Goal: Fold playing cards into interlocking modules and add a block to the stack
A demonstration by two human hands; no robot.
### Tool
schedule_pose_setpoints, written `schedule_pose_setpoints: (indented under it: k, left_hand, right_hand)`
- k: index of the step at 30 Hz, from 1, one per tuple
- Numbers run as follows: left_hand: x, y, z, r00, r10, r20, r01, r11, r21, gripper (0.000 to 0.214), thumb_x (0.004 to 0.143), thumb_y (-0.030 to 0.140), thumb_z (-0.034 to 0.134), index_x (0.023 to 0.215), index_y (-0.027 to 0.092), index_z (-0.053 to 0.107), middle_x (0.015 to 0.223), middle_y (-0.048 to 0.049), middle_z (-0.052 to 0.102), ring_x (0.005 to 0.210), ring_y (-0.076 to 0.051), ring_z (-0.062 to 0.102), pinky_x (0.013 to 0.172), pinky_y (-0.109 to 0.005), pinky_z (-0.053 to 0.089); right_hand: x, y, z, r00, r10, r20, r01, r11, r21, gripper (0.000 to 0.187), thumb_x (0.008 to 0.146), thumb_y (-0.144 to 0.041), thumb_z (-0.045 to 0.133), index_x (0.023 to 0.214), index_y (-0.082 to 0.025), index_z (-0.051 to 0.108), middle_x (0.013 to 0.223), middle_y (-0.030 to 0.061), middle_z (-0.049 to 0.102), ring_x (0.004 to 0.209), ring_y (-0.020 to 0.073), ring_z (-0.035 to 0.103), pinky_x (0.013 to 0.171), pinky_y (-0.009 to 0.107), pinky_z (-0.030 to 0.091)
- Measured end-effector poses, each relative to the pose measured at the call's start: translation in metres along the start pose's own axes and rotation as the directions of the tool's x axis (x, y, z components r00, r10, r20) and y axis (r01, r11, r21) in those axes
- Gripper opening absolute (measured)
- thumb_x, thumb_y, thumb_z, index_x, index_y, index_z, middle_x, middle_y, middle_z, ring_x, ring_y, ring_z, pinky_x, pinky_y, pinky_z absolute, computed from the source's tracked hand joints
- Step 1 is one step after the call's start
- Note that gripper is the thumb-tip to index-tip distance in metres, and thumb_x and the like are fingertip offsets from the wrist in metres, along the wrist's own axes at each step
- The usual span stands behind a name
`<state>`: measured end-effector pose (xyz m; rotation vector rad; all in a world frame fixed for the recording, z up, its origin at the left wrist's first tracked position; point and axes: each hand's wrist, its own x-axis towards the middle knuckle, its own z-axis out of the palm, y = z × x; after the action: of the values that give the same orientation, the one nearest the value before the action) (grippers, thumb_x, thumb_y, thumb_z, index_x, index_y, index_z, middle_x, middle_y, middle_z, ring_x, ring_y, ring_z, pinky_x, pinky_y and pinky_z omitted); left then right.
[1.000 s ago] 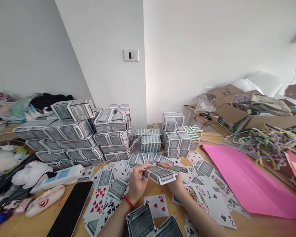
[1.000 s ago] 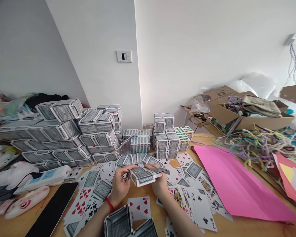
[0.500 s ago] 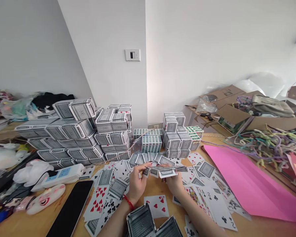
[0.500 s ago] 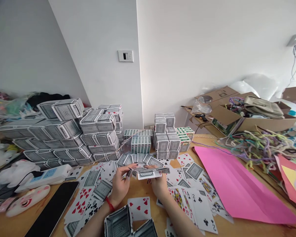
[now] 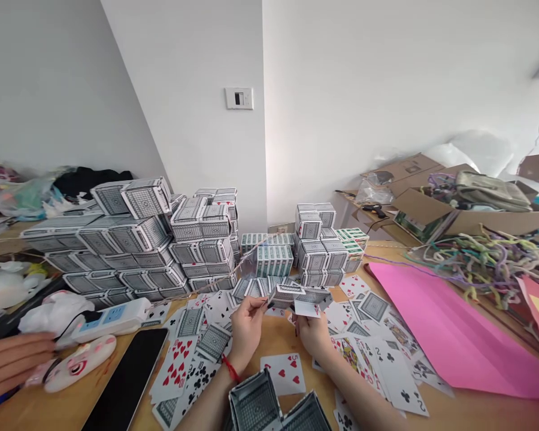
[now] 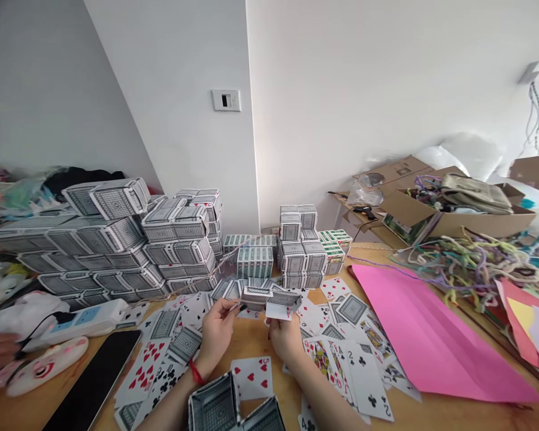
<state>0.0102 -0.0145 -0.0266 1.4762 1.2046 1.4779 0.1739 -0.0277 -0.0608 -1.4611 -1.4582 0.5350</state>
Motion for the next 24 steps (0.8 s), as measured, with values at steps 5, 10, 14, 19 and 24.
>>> schedule_pose_setpoints:
  k: [5,10,14,19,24]
  left_hand:
    - [-0.001,-0.002,0.000,1.000,0.004,0.024,-0.003,0.999,-0.032,0.013,0.074,0.030,0.057,0.069,0.018,0.057,0.076,-0.0051,0.066,0.075,-0.019,0.063,0.071,-0.031,0.049]
    - [-0.002,-0.002,-0.002,0.998,0.032,0.058,-0.032,0.999,-0.011,0.014,0.075,0.031,0.056,0.073,0.018,0.058,0.074,-0.0048,0.064,0.072,-0.018,0.062,0.068,-0.029,0.049]
    - [0.002,0.000,-0.002,0.999,-0.005,0.049,0.002,0.998,0.060,0.015,0.073,0.032,0.059,0.070,0.018,0.057,0.059,0.0016,0.056,0.056,-0.013,0.054,0.054,-0.022,0.043]
    - [0.009,-0.008,-0.002,0.986,-0.105,0.132,0.100,0.994,0.044,0.016,0.072,0.032,0.060,0.068,0.017,0.055,0.057,0.0024,0.054,0.055,-0.012,0.052,0.052,-0.021,0.041]
    - [0.014,-0.013,-0.002,0.960,-0.220,0.174,0.235,0.969,-0.071,0.020,0.070,0.034,0.060,0.072,0.015,0.057,0.068,-0.0014,0.060,0.064,-0.016,0.057,0.057,-0.026,0.047]
  right_hand:
    - [0.001,-0.006,-0.005,1.000,-0.017,-0.026,0.017,1.000,-0.003,0.016,0.068,-0.020,0.041,0.057,-0.022,0.052,0.054,0.0042,0.060,0.052,0.0184,0.053,0.053,0.028,0.039]
    - [0.002,-0.006,-0.006,1.000,-0.016,0.007,0.016,1.000,0.025,0.017,0.069,-0.022,0.043,0.055,-0.022,0.052,0.057,0.0044,0.060,0.055,0.0188,0.054,0.055,0.028,0.040]
    - [0.002,-0.001,-0.002,0.995,0.059,0.080,-0.067,0.992,0.108,0.026,0.075,-0.033,0.043,0.052,-0.022,0.048,0.045,0.0017,0.052,0.046,0.0167,0.049,0.047,0.027,0.037]
    - [0.001,-0.003,0.000,0.990,0.069,0.125,-0.091,0.980,0.179,0.032,0.081,-0.041,0.040,0.056,-0.021,0.046,0.046,-0.0002,0.051,0.040,0.0129,0.046,0.043,0.024,0.035]
    - [0.004,-0.012,-0.004,0.991,0.101,0.084,-0.121,0.955,0.272,0.034,0.077,-0.044,0.048,0.053,-0.022,0.039,0.039,-0.0053,0.042,0.036,0.0102,0.040,0.039,0.022,0.031]
